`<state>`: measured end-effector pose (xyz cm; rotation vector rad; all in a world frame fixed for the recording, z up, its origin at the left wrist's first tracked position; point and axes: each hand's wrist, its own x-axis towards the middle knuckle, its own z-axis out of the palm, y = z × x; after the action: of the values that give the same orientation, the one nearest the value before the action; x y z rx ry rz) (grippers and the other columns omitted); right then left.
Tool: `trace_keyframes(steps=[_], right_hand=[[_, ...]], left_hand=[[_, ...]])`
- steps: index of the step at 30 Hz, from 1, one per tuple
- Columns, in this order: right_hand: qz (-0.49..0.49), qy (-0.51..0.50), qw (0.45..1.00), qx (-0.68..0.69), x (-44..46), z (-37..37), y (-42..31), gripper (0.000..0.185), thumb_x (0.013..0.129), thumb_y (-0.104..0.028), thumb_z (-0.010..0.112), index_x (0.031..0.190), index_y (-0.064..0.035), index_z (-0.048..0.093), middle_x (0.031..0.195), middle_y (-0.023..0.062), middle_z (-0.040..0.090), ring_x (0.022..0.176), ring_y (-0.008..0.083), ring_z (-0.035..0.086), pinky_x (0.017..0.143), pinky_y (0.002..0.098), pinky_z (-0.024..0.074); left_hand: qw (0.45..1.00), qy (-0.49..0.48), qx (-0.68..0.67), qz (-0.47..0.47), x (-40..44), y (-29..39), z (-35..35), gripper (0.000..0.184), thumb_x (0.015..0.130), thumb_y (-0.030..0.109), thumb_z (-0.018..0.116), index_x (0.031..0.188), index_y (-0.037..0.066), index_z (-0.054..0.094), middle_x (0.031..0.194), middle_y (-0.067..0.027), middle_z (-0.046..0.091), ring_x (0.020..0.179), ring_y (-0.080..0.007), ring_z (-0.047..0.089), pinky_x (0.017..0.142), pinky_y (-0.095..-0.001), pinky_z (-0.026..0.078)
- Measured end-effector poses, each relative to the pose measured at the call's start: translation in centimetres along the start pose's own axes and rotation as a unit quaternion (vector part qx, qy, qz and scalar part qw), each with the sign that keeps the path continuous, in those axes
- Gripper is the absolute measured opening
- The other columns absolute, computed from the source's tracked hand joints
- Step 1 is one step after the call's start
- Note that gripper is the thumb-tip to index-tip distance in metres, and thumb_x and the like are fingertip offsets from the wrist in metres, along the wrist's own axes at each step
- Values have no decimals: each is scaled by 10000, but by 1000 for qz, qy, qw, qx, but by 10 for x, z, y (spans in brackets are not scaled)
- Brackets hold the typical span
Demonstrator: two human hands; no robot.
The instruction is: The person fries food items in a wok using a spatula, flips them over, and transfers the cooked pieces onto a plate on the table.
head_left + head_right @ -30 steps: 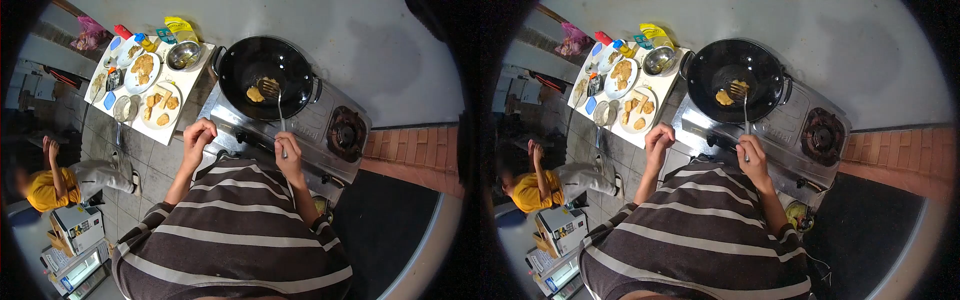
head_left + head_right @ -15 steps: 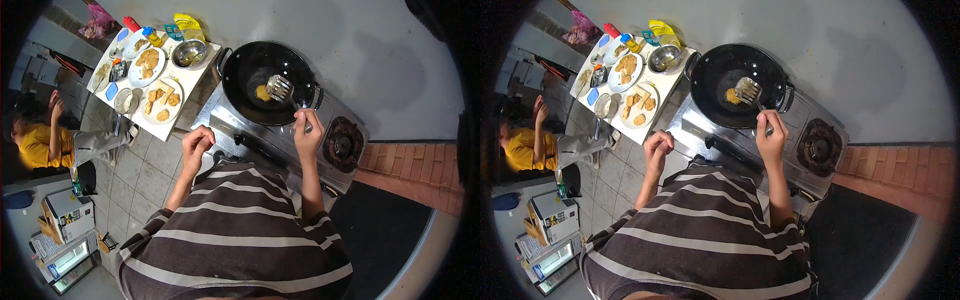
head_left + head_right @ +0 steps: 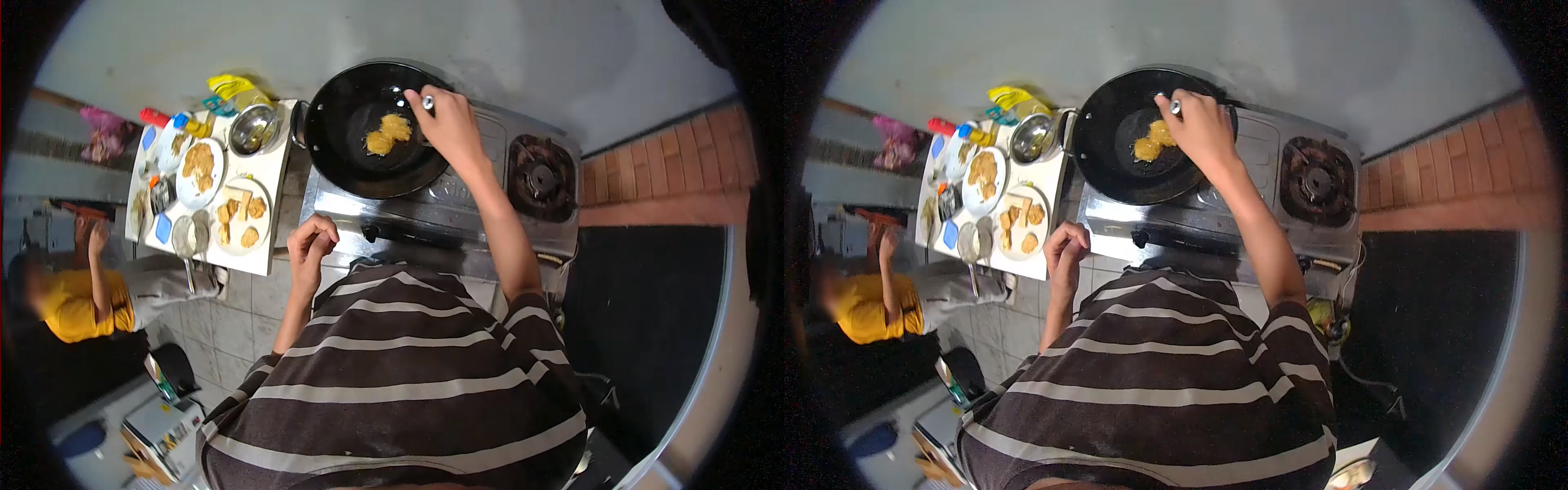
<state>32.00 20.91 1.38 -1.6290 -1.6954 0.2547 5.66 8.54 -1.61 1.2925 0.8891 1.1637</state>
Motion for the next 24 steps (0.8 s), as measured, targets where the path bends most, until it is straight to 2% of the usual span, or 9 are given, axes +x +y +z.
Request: trace_keyframes(steps=[4, 11, 13, 14, 18, 20, 24], right_hand=[[67, -9, 998, -1, -4, 5, -9, 401, 911, -357, 578, 754, 10, 614, 659, 215, 608, 701, 419, 615, 609, 465, 487], [128, 47, 990, 44, -25, 20, -22, 372, 893, -329, 608, 784, 27, 619, 641, 239, 590, 672, 416, 607, 616, 440, 474], [168, 25, 983, 72, -31, 22, -30, 370, 892, -312, 617, 776, 37, 580, 618, 227, 563, 568, 338, 564, 584, 406, 434], [155, 24, 983, 91, -34, 29, -27, 341, 884, -297, 630, 823, 34, 569, 589, 208, 543, 545, 311, 551, 568, 394, 425], [143, -1, 986, 89, -47, 26, -40, 337, 901, -302, 610, 875, 31, 562, 575, 191, 527, 553, 298, 563, 567, 391, 427], [133, 10, 982, 135, -50, 26, -41, 312, 898, -267, 613, 837, 38, 586, 721, 249, 600, 757, 430, 606, 650, 457, 454], [159, -53, 981, 100, -42, 11, -42, 371, 903, -324, 605, 855, 43, 589, 752, 254, 617, 802, 435, 613, 691, 458, 468]], left_hand=[[998, -58, 14, -12, 18, 1, -18, 131, 866, 52, 480, 755, 10, 536, 677, -4, 491, 574, -46, 388, 510, -210, 274], [987, -158, 30, -15, 45, 2, -57, 135, 872, 55, 478, 761, 11, 541, 671, -6, 508, 551, -51, 392, 507, -217, 280], [984, -175, 33, -22, 50, 0, -66, 135, 872, 54, 474, 762, 13, 541, 667, -5, 503, 554, -51, 394, 508, -219, 283], [982, -184, 44, -22, 52, 2, -68, 134, 871, 53, 474, 763, 12, 541, 668, -4, 500, 554, -51, 393, 508, -219, 283], [979, -199, 39, -32, 55, 5, -71, 126, 869, 51, 473, 772, 13, 545, 679, -3, 499, 559, -51, 389, 510, -216, 281], [979, -201, 26, -36, 56, 1, -71, 121, 866, 50, 473, 776, 14, 545, 682, 0, 495, 572, -48, 392, 516, -212, 278], [981, -188, 30, -30, 54, 4, -54, 117, 867, 50, 472, 779, 13, 540, 678, 5, 486, 577, -47, 387, 518, -211, 275]])
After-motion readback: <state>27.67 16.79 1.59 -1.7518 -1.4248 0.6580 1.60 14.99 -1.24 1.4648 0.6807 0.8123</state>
